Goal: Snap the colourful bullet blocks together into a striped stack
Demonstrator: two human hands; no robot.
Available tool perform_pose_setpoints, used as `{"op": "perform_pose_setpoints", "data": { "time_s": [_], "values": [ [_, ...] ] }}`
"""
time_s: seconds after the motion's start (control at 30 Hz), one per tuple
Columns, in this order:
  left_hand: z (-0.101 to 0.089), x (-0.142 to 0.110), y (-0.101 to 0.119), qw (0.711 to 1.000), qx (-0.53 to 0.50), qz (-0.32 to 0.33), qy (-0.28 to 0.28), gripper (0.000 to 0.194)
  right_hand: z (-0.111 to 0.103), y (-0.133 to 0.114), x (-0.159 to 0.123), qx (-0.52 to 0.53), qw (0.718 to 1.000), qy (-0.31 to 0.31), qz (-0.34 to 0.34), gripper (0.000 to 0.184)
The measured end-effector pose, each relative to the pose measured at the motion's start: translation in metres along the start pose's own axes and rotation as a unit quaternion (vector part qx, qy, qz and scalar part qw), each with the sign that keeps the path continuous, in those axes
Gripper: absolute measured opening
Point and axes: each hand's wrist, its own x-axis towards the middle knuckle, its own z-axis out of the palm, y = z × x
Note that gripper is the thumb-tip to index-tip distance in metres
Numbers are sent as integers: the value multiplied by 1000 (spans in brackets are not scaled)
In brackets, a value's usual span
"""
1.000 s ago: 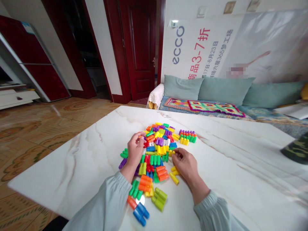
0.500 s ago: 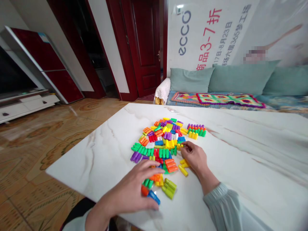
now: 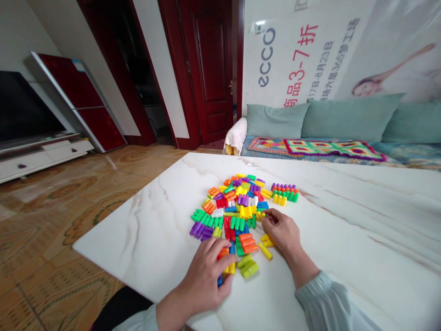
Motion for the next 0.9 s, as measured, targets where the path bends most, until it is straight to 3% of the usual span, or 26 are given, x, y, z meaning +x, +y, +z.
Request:
{"op": "perform_pose_setpoints", "data": {
  "time_s": [0.33,0.57,0.77,0.9],
  "values": [
    [-4,11,-15,996,-16,84,-12,19,0,1,0,-4,1000,-11,2,24],
    [2,6,-13,1000,3,10,19,36,0,0,0,8,1000,-8,-2,23],
    [6,9,-12,1000,-7,4,24,12,0,0,0,13,1000,-18,14,22],
    [10,10,-12,998,-15,0,59,12,-2,-2,0,13,999,-24,19,21]
  ]
}}
